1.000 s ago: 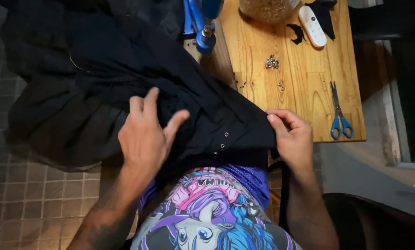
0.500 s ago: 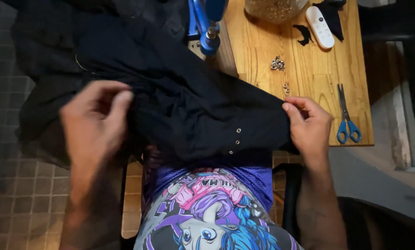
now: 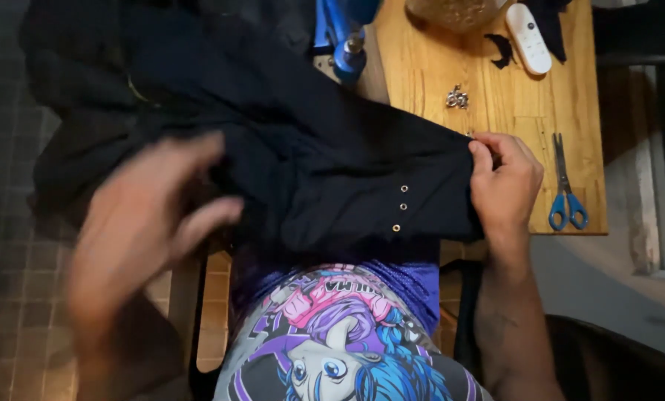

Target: Attaching metal eyelets to a black garment using a manual hand press on a wooden workbench.

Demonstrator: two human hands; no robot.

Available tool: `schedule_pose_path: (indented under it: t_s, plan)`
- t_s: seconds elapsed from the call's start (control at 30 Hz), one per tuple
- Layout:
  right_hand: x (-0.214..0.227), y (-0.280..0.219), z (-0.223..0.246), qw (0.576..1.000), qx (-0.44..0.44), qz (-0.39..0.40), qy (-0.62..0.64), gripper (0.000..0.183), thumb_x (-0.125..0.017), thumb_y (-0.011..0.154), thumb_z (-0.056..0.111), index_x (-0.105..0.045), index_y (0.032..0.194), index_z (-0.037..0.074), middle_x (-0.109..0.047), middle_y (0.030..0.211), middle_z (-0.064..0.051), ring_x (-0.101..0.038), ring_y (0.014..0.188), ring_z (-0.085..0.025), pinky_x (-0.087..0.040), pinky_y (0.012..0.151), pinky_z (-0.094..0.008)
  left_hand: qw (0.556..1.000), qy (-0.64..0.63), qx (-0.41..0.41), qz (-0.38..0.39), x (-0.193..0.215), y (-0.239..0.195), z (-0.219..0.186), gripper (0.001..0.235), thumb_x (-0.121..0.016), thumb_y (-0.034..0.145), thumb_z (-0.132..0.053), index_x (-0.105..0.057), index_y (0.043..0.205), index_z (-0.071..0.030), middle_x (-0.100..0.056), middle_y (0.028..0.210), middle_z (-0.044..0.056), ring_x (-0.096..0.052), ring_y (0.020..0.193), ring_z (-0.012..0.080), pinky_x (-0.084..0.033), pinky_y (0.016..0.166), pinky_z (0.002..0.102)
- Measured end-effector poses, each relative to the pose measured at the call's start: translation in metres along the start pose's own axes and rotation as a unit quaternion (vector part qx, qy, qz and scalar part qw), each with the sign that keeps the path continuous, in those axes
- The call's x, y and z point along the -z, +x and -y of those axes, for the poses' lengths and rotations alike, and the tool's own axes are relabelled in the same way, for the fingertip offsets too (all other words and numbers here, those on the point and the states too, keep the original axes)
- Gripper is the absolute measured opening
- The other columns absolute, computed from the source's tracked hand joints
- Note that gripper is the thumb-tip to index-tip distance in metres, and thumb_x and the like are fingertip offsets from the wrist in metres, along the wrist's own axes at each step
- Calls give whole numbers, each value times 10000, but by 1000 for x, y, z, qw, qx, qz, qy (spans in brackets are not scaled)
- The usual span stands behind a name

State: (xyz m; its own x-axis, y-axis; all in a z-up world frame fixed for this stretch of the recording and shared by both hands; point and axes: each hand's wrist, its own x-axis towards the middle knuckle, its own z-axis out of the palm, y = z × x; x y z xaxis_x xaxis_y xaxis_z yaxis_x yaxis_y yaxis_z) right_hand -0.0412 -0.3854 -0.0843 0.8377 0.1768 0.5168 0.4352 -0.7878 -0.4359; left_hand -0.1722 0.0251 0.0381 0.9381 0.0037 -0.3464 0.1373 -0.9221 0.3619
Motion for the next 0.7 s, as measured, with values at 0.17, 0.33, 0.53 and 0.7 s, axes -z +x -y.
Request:
schedule_pose_path:
  t_s: [0.17, 0.33, 0.53, 0.7]
  plan:
    - [-1, 3, -1, 1000, 2, -14, -10, 44, -745, 993, -5, -764, 1027, 16, -732, 947, -130, -678, 832, -290, -520, 754, -405, 924, 177, -113, -319, -39, 64, 1, 790, -862, 719, -579, -667, 1351, -146, -576, 1102, 152, -526, 964, 358, -449, 731, 458]
    - [5, 9, -3, 999, 21, -14, -22, 43, -711, 998, -18, -737, 1002, 16, -715, 932, -129, -661, 834, -311, -498, 756, -425, 901, 162, -149, -374, -32, 75, 14, 179, -762, 859, -205, -695, 1019, -160, -601, 983, 128, -553, 915, 362, -397, 703, 479]
    - [2, 22, -5, 998, 33, -15, -47, 31, -684, 1010, -14, -696, 1014, 14, -687, 944, -132, -638, 828, -323, -478, 711, -449, 871, 2, -161, -464, 21, 49, 8, 167, -628, 1067, 114, -639, 1224, 57, -613, 1112, 213, -594, 1062, 365, -445, 928, 455]
    - [-7, 32, -8, 996, 53, -19, -63, 36, -660, 1028, 6, -679, 1037, 35, -694, 965, -114, -653, 852, -341, -483, 724, -458, 906, -27, 71, -416, 29, 106, 85, 247, -688, 1321, -215, -563, 1414, -24, -632, 760, 102, -608, 507, 205, -419, 304, 367]
